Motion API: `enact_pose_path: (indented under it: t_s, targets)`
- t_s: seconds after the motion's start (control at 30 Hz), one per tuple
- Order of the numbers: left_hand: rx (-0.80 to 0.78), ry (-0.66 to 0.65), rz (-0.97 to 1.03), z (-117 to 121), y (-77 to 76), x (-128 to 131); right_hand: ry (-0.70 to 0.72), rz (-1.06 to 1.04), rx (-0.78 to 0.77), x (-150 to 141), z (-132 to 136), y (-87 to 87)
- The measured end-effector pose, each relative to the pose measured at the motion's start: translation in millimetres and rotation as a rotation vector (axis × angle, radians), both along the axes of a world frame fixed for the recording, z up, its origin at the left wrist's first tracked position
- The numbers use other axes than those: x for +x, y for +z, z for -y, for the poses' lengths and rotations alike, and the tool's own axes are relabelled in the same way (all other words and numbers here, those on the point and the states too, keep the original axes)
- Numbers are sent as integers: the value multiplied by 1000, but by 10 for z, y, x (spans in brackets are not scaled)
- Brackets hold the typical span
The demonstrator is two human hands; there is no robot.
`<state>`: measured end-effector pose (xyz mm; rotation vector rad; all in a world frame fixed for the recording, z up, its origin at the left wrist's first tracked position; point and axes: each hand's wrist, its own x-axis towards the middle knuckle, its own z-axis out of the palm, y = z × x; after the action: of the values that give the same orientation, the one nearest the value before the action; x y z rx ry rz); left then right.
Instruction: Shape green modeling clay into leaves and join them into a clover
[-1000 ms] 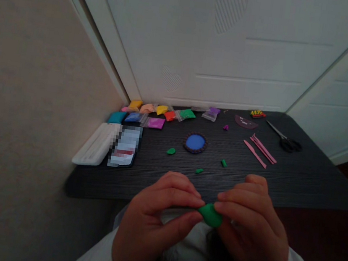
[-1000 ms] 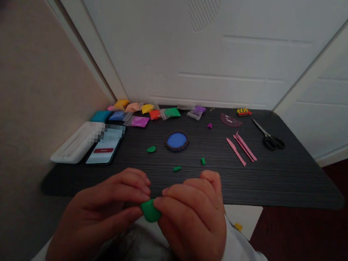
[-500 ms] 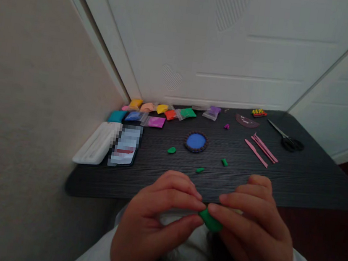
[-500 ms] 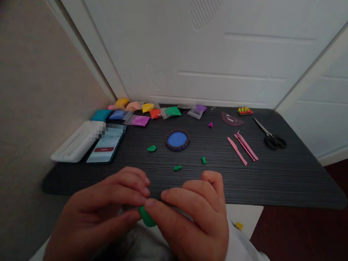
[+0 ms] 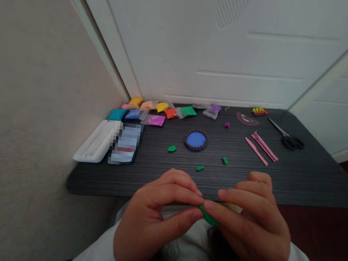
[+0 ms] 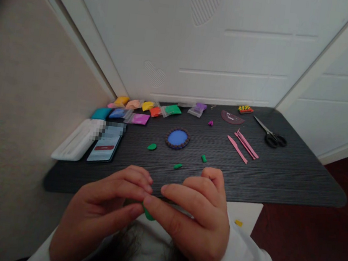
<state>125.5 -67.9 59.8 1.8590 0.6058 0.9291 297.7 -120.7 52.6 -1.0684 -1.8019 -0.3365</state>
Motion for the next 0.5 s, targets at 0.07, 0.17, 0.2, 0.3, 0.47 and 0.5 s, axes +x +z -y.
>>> enact_pose_path:
  t_s: [0.07, 0.17, 0.2, 0.3, 0.47, 0.5]
  targets:
    - [-23, -3, -1, 1, 0, 5, 5, 21, -6, 19, 2, 3]
    - [-75, 7, 17, 4, -15, 23, 5, 38, -22, 28, 8, -5]
    - [-93, 13, 24, 6, -23, 28, 3, 32, -25, 25, 9, -10]
    - [-126, 22, 39, 11, -47, 29, -8, 0, -22, 5, 9, -24]
    - [-150, 22, 27, 4, -52, 19, -19, 3, -22, -2, 2, -19]
    - [-155, 25, 27, 2, -48, 21, -14, 7, -24, 2, 1, -17]
